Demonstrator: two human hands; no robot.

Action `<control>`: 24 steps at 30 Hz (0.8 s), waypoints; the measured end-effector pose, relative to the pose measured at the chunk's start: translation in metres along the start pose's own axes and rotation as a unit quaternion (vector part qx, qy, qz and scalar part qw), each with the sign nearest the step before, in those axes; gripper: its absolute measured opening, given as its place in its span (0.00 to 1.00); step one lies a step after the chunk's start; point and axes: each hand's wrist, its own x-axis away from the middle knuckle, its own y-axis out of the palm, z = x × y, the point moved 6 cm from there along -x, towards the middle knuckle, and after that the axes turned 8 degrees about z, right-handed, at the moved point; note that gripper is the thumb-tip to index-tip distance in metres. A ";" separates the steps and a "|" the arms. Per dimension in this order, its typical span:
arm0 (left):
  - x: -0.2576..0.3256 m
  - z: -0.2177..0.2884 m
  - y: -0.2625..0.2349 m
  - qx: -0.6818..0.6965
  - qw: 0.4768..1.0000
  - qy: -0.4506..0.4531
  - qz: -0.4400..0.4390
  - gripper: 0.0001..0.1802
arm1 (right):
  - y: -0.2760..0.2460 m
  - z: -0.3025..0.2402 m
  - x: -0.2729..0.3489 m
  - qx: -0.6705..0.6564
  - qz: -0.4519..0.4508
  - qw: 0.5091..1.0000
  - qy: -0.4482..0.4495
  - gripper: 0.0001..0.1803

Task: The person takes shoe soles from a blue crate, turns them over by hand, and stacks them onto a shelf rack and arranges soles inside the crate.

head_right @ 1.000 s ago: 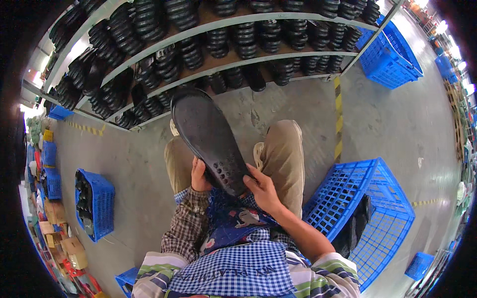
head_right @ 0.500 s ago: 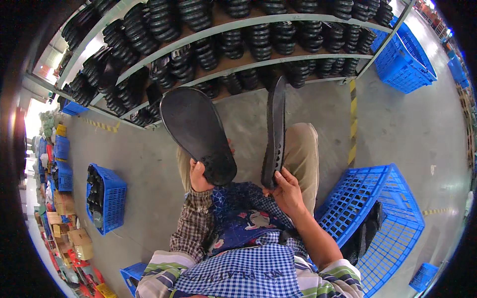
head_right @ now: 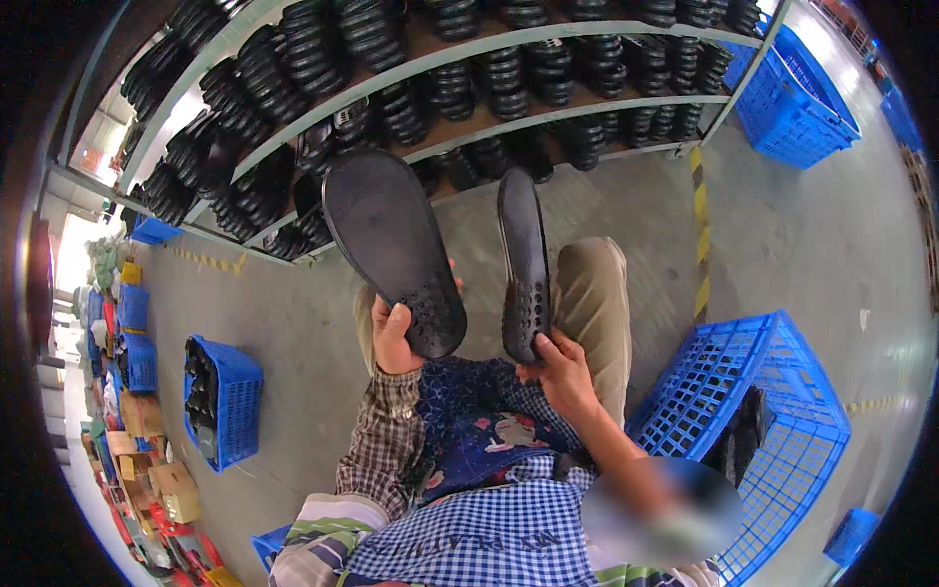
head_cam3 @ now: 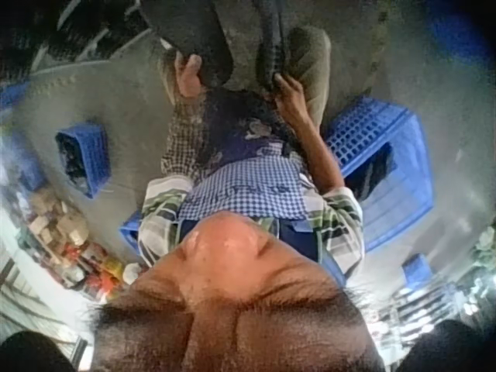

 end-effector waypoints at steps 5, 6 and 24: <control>0.000 0.001 0.008 -0.023 1.000 -0.008 0.000 0.32 | -0.001 0.001 -0.002 0.021 -0.030 0.999 -0.006 0.12; 0.001 0.001 0.012 -0.022 1.000 -0.010 -0.002 0.32 | 0.000 -0.001 -0.002 0.017 -0.030 0.999 -0.006 0.12; 0.080 -0.113 0.202 0.249 0.727 -0.604 -0.214 0.41 | -0.087 -0.089 0.109 0.067 0.263 0.917 -0.291 0.13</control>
